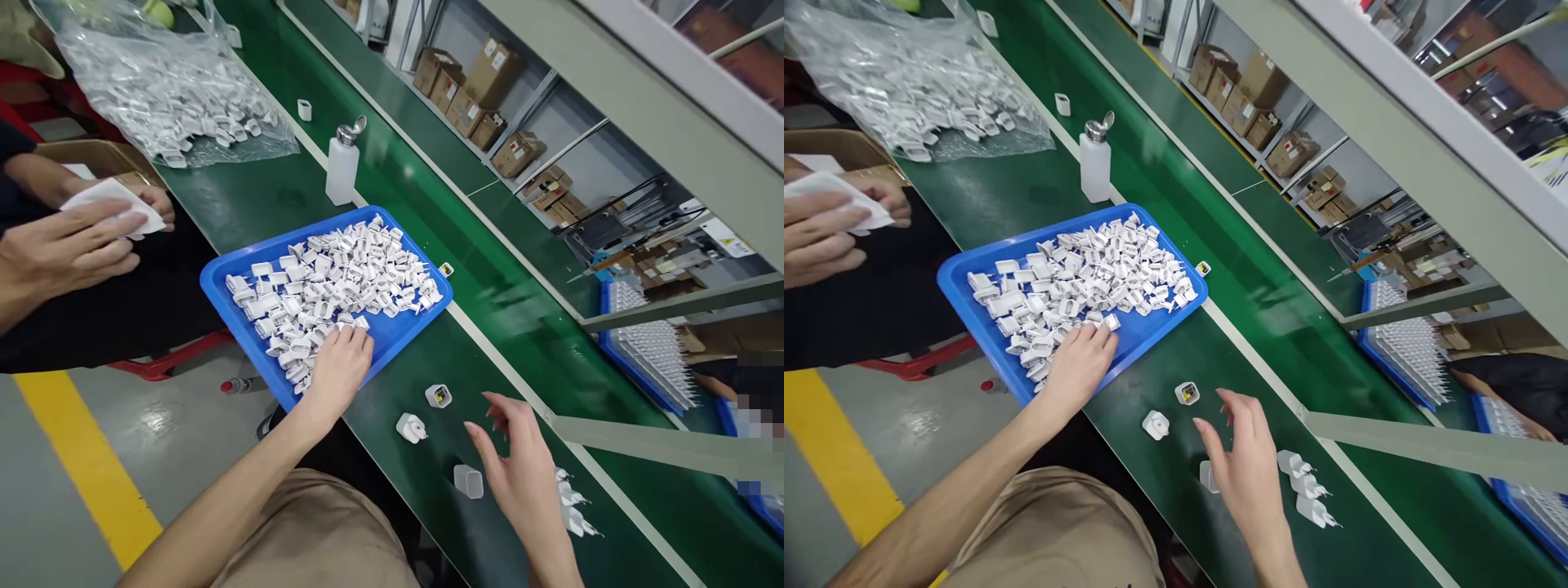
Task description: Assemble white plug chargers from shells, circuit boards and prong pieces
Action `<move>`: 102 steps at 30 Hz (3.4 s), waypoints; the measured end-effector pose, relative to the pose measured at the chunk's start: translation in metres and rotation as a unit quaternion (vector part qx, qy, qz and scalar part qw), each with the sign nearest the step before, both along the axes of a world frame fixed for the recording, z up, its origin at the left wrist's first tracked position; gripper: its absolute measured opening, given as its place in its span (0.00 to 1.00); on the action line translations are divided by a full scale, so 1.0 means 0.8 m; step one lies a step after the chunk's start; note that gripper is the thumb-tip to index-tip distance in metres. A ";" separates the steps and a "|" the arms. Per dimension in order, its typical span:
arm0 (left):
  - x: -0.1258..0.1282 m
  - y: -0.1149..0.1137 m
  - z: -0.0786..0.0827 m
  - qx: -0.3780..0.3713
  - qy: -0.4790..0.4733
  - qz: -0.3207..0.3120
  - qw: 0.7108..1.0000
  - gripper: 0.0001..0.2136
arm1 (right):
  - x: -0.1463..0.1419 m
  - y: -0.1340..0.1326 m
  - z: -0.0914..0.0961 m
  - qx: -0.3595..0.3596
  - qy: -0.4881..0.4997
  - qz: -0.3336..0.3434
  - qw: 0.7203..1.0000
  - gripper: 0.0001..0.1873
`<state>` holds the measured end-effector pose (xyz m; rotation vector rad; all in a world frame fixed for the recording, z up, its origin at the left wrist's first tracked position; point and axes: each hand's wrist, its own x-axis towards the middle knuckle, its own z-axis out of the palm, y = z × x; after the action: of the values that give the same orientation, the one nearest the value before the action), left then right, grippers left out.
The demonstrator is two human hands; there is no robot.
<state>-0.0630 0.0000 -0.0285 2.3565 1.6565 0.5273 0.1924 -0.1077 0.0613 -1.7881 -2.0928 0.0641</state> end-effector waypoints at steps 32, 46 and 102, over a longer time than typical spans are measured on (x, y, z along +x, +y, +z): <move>0.137 -0.005 -0.039 -0.153 -0.228 -0.246 0.930 0.13 | 0.008 0.043 -0.091 -0.043 0.075 -0.015 0.996 0.11; 0.148 0.007 -0.050 -0.146 -0.211 -0.262 0.930 0.11 | 0.009 0.032 -0.089 -0.068 0.022 -0.064 0.995 0.13; 0.164 -0.024 -0.104 0.017 -0.279 -0.262 0.924 0.14 | 0.316 -0.208 0.009 -0.176 -0.237 -0.495 0.817 0.30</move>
<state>0.0682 -0.0188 -0.1117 2.2386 0.7400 0.9884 0.4452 -0.2737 0.0687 -3.1653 -1.1425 -0.3285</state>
